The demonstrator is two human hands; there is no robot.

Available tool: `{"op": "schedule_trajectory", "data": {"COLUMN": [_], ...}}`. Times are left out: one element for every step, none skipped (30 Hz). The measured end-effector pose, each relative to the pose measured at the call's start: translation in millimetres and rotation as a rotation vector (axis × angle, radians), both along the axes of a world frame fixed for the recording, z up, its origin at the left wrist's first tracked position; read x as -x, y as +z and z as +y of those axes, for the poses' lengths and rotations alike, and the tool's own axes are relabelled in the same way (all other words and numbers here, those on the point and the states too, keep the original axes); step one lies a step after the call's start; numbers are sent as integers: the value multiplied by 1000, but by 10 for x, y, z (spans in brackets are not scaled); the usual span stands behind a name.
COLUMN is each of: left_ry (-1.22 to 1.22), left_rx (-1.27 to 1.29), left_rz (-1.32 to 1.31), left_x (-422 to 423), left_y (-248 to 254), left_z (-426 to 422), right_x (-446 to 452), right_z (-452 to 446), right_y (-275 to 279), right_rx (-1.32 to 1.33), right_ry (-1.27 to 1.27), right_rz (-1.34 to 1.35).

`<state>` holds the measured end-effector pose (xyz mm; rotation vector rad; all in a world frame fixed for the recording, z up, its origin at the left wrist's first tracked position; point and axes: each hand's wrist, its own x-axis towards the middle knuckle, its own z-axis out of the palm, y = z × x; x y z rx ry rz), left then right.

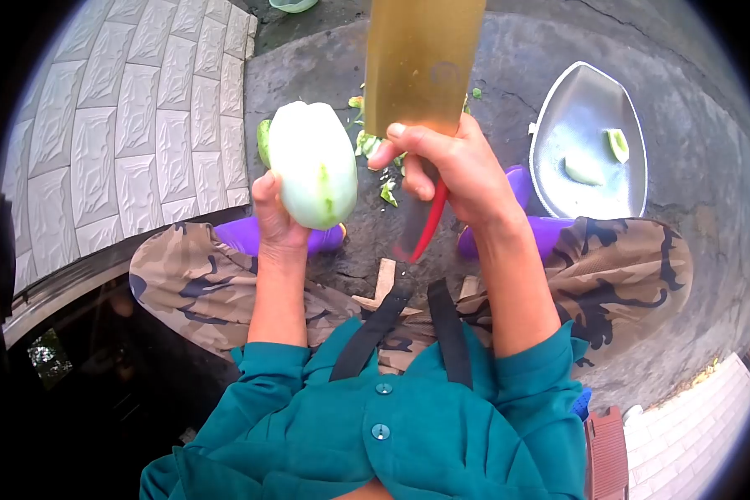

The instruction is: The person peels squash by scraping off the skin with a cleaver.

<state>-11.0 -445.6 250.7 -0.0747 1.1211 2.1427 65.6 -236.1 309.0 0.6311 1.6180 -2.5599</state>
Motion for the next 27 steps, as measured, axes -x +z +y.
{"op": "schedule_trajectory", "data": {"left_ry": [-4, -20, -36, -41, -75, -106, -106, -117, -129, -130, -129, -127, -127, -130, -132, -132, -130, -130, -131, -136, -142, -147, -170, -192, -198, -199, -198], "left_rx": [1, -68, -135, -133, -139, -144, -141, -133, -127, -127, -102, -77, -77, -70, -61, -60, -33, -7, -8, -6, -2, 0, -4, -10, -9, 9, 28], "left_rz": [-2, -15, -29, -30, -7, 16, 14, 33, 52, 52, 68, 84, 84, 97, 109, 108, 131, 154, 154, 156, 158, 156, 177, 197, 195, 192, 189], "left_x": [3, 9, 15, 30, 44, 48, 44, 44, 44, 41, 37, 35, 40, 43, 43, 43, 44, 45, 50, 56, 63, 75, 89, 97, 94, 97, 103], "left_y": [1, -5, -11, -32, -63, -74, -78, -73, -63, -42, -10, 14, 25, 32, 38, 48, 58, 62, 56, 47, 43, 47, 56, 62, 61, 60, 64], "left_z": [-11, -10, -11, -22, -42, -53, -58, -55, -49, -45, -42, -39, -39, -43, -48, -51, -51, -49, -53, -66, -81, -92, -98, -101, -107, -109, -123], "right_x": [-16, -30, -40, -45, -47, -49, -50, -46, -48, -56, -60, -62, -61, -60, -61, -67, -74, -77, -79, -78, -80, -80, -79, -83, -92, -83, -75], "right_z": [2, 13, 0, -39, -74, -96, -96, -92, -90, -95, -100, -105, -119, -142, -155, -162, -171, -173, -172, -179, -191, -207, -220, -229, -227, -211, -204], "right_y": [3, 8, 8, 18, 23, 21, -8, -55, -87, -98, -104, -105, -101, -96, -95, -120, -161, -177, -172, -154, -147, -160, -182, -191, -172, -135, -116], "right_rx": [162, 321, 370, 449, 503, 557, 560, 580, 599, 599, 641, 683, 682, 726, 770, 772, 805, 837, 835, 884, 933, 936, 960, 982, 983, 990, 998], "right_ry": [18, 35, 45, 48, 57, 69, 68, 107, 145, 143, 144, 146, 145, 131, 116, 116, 126, 135, 134, 151, 167, 162, 171, 179, 173, 161, 151], "right_rz": [19, 39, 23, 39, 33, 27, 26, 68, 111, 111, 91, 70, 70, 66, 62, 61, 61, 62, 62, 59, 57, 58, 69, 81, 81, 54, 26]}}
